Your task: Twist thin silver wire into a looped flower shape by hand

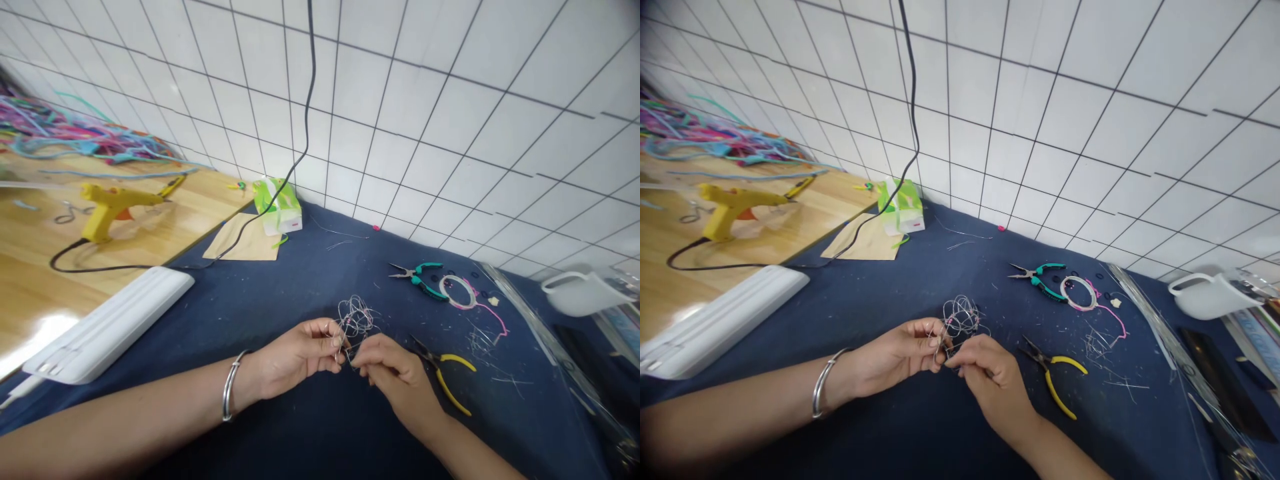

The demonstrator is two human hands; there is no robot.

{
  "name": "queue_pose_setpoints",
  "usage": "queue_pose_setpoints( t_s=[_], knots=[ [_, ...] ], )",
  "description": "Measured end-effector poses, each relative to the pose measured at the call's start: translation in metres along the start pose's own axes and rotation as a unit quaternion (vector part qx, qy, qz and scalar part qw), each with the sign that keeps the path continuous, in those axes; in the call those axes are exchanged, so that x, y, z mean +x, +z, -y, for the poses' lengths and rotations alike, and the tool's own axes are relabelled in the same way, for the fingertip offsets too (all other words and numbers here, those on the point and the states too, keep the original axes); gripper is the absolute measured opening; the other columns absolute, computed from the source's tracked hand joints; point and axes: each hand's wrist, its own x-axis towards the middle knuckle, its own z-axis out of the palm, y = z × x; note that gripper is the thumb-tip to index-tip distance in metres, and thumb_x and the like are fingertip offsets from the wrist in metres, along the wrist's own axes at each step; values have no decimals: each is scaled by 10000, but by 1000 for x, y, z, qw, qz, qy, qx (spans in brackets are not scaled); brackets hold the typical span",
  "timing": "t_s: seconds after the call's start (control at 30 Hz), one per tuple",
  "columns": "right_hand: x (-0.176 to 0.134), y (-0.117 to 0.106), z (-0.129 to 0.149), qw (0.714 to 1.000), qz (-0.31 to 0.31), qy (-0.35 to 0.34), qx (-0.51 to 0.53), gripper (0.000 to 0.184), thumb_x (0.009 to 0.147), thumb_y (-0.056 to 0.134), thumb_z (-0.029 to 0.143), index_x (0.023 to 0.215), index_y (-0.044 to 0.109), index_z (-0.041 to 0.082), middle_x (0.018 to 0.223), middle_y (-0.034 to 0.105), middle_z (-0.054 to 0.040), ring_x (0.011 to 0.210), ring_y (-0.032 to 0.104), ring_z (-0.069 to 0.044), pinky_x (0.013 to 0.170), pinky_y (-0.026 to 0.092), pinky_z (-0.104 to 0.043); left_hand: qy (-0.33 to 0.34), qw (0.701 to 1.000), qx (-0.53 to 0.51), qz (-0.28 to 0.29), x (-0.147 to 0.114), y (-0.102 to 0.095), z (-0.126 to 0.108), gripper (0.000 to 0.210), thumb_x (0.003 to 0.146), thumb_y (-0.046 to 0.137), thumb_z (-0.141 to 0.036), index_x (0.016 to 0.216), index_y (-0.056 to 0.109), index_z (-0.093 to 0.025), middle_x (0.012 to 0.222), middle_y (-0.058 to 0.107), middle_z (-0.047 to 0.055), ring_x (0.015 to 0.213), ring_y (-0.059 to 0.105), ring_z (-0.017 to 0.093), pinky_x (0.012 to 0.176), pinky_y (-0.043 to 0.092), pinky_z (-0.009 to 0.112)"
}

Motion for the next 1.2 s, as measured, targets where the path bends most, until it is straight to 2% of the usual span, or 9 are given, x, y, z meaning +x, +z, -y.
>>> queue_pose_setpoints(
  t_s=[0.13,0.2,0.33,0.4,0.47,0.73,0.9,1.03,1.2],
  knots=[
    [0,4,5,994,48,-80,-62,316,776,455,31,878,684,223,883,595,-34,814,567,-131,738,441,-266,2,1000,4,3,-1,1,0,67,790,594,-144,849,575,-121,795,604,44,702,585,112,693,439,256],
    [0,4,3,994,32,-86,-58,308,731,453,-2,795,679,197,847,605,-31,804,574,-134,738,443,-266,2,1000,2,4,-1,1,0,77,785,599,-138,858,577,-122,788,599,37,697,584,108,686,439,251],
    [-1,2,-7,994,-96,52,30,230,741,434,24,697,599,179,701,572,1,600,530,-100,582,444,-236,3,1000,4,8,-1,1,-1,90,786,596,-135,873,577,-124,772,593,34,710,587,115,684,439,252],
    [-1,2,-11,982,-109,118,98,190,809,427,109,833,596,193,688,563,6,546,508,-97,508,434,-228,0,1000,12,13,-1,1,-1,83,790,591,-138,870,576,-121,756,592,36,711,588,118,681,438,253],
    [-1,2,-13,978,-97,135,124,190,848,431,184,948,591,206,738,572,-3,554,515,-100,497,440,-231,-5,1000,17,15,-2,0,0,83,791,590,-136,871,574,-123,752,594,37,713,588,119,682,438,255],
    [0,3,-3,997,-59,30,-26,161,835,506,198,870,662,213,802,595,1,516,493,-58,523,420,-201,0,1000,29,8,-1,1,1,93,776,607,-130,865,578,-129,756,602,32,708,588,113,687,430,251],
    [0,10,-2,992,-67,25,-102,93,802,543,181,852,621,194,656,623,23,574,559,-93,556,435,-193,7,999,39,6,-1,4,3,92,776,610,-142,863,580,-132,723,610,27,681,587,106,672,432,241],
    [-2,11,-7,981,-79,-17,-176,112,788,553,174,858,637,198,728,666,3,618,596,-111,600,458,-211,2,999,42,11,-1,4,4,95,774,612,-142,865,586,-127,745,622,39,709,595,116,680,436,241],
    [-4,7,-11,970,-46,-64,-231,185,813,527,193,952,648,217,860,692,-34,736,632,-155,688,478,-262,8,999,32,8,0,4,4,94,766,622,-140,855,602,-119,738,625,41,700,593,117,678,435,243]
  ],
)
